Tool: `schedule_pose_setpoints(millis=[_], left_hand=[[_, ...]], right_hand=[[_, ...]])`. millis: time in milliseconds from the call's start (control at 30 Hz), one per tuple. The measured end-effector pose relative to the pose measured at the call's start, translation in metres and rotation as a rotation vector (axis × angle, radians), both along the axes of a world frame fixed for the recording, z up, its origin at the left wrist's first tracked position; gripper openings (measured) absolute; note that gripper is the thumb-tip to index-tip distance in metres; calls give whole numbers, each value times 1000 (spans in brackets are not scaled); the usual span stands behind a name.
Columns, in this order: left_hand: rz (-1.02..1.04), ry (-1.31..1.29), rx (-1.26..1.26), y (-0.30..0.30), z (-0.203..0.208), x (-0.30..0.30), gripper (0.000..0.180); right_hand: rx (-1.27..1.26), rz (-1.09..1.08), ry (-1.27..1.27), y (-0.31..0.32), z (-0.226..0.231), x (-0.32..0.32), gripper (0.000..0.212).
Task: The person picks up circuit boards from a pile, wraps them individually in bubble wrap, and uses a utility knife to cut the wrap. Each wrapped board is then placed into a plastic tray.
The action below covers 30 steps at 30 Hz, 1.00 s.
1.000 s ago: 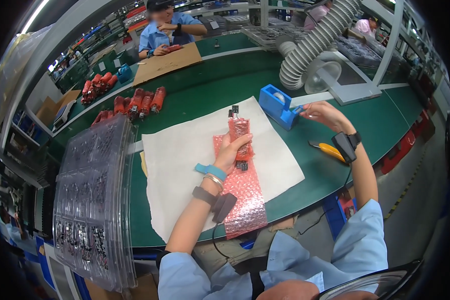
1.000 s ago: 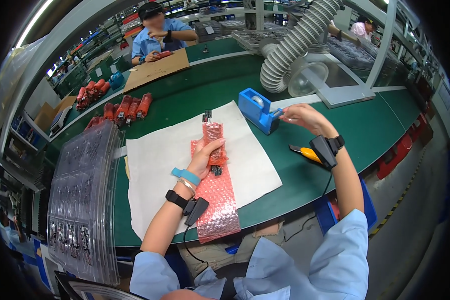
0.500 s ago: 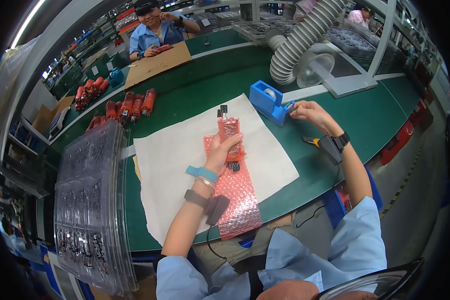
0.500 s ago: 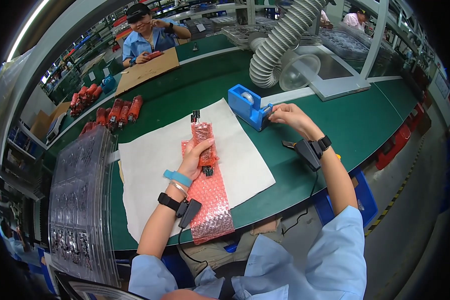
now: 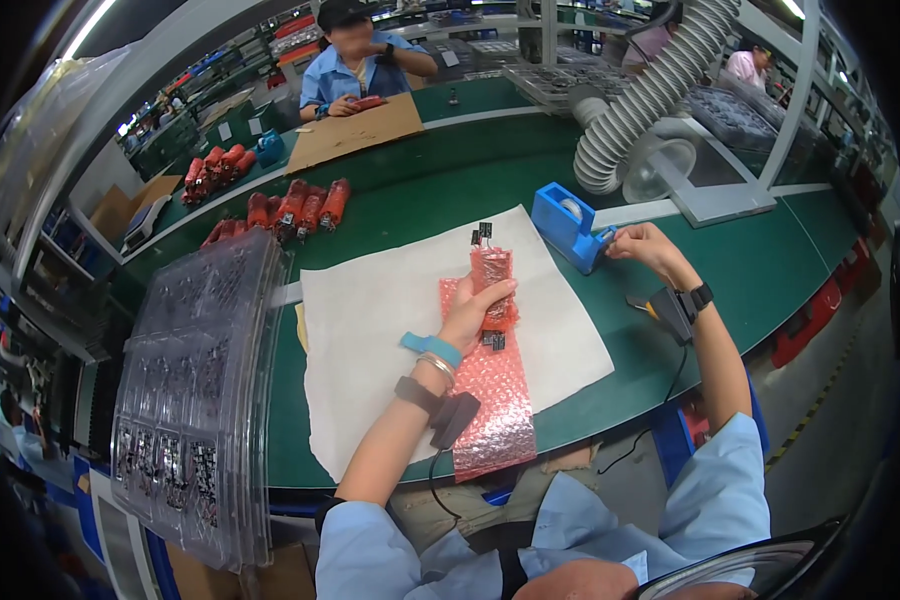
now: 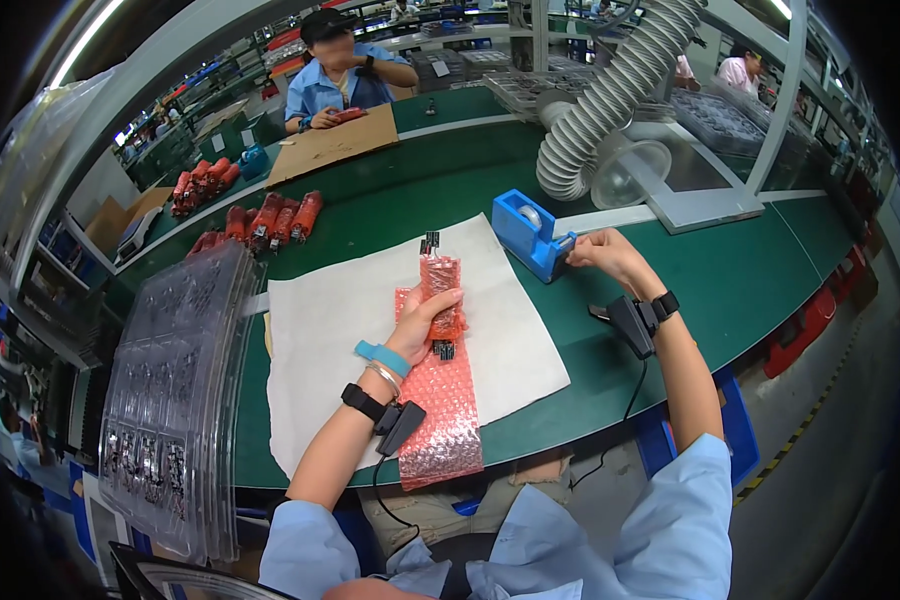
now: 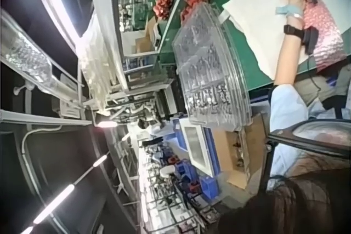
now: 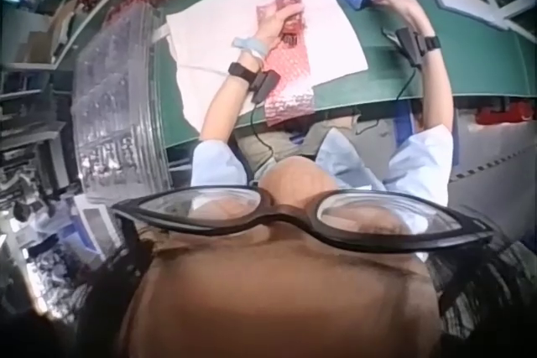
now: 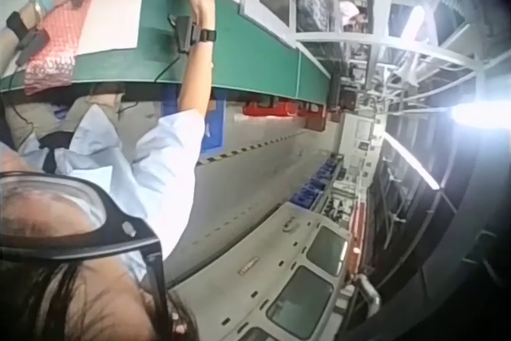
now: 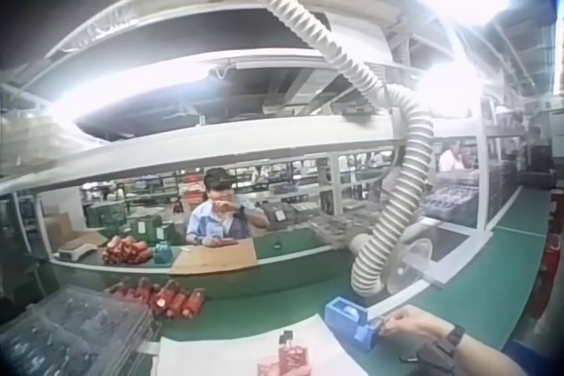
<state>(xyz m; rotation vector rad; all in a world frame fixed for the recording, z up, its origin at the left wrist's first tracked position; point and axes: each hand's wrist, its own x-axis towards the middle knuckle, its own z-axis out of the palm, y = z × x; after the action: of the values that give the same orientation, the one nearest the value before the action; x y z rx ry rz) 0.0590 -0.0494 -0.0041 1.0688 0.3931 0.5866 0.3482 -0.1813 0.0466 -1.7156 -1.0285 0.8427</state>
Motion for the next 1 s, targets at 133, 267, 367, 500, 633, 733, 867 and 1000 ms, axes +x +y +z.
schedule_pose_setpoints(millis=[133,267,367,500,633,733,867,1000], left_hand=[[-14,1,7,1,-1,-1,25],[-41,-1,13,2,-2,-1,25],[-48,2,11,3,-2,-1,25],[-47,4,-1,2,-2,0,25],[-46,-3,-7,2,0,0,25],[-53,-8,2,2,1,0,25],[-43,5,-7,-1,3,-1,25],[-47,16,-14,-1,4,-2,25]], right_hand=[[7,-9,-5,1,-5,3,19],[-15,-4,-33,1,-7,7,19],[-26,5,-19,1,-3,4,18],[-32,25,-11,4,-3,9,19],[-19,17,-7,5,-5,11,17],[-10,13,3,5,-3,9,16],[-7,22,27,6,-2,8,15],[-11,42,37,6,-1,11,14]])
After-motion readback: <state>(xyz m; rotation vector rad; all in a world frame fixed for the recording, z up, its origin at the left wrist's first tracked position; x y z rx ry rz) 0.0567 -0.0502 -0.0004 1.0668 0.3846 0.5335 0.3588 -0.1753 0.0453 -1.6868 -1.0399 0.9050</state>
